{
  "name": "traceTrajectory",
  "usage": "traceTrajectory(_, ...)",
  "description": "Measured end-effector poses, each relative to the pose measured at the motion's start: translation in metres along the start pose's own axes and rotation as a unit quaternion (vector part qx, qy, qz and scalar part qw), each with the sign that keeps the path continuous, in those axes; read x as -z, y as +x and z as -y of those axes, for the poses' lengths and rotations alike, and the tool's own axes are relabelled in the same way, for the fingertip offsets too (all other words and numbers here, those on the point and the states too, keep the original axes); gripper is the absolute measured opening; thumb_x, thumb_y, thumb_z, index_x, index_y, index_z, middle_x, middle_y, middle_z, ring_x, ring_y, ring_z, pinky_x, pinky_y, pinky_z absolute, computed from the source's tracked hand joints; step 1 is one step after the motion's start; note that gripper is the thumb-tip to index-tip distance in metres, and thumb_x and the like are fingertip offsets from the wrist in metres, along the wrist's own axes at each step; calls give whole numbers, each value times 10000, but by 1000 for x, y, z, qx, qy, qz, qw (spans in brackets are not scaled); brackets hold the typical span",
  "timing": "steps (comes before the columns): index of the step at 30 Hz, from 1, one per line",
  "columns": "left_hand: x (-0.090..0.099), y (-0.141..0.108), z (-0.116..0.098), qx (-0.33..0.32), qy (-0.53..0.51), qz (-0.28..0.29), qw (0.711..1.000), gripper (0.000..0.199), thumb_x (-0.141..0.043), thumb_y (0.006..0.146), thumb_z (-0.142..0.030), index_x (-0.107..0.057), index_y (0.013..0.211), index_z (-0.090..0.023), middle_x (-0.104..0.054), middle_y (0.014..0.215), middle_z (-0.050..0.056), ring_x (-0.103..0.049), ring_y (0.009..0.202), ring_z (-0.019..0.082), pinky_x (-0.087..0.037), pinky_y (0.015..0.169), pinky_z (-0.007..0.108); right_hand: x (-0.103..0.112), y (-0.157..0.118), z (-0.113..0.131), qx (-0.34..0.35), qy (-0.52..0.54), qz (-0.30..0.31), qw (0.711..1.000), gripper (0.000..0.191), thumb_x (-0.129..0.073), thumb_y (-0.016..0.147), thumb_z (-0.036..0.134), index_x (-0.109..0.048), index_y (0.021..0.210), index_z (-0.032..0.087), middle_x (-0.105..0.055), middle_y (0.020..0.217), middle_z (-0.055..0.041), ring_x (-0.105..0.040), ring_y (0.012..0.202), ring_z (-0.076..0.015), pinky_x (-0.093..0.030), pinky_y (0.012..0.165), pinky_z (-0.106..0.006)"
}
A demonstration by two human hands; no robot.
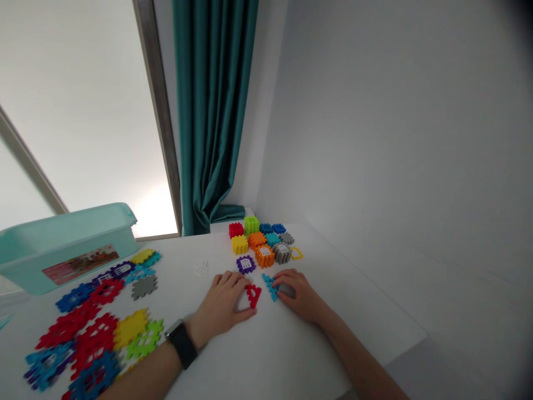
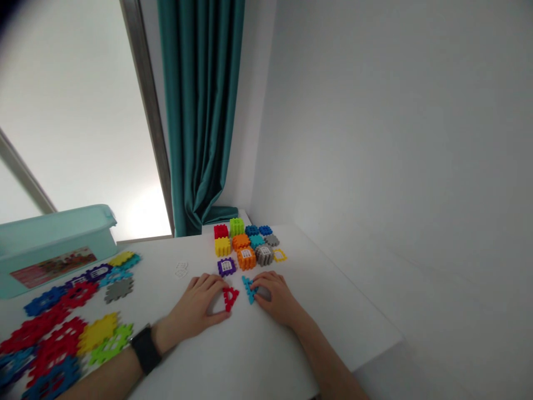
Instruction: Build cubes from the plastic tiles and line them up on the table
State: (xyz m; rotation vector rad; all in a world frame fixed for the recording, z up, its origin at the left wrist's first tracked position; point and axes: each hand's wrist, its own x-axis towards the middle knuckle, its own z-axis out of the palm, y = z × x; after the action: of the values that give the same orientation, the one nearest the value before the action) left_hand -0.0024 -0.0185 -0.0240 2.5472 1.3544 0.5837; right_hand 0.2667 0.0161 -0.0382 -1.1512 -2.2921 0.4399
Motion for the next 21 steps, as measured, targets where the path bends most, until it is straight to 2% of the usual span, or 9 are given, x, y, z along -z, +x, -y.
traceTrajectory(5,-2,0,2,3,4,-4,1000,501,-716,826,-470,-545,1245,-255,-616,1265,84,-521,1197,317,-370,1005,459,0,-1,1,3,-3,-7,1000,172,-622,859,214,-730,977,276,-724,1147,-47,-634,1108,-251,-435,1020,-460)
traceTrajectory(21,-2,0,1,7,0,-4,1000,522,-735,810,-453,-545,1251,-249,-620,1264,87,-526,1196,325,-368,1011,473,1,-2,1,-1,5,-6,1000,215,-630,850,199,-715,1028,282,-719,1158,-43,-638,1110,-260,-438,1028,-465)
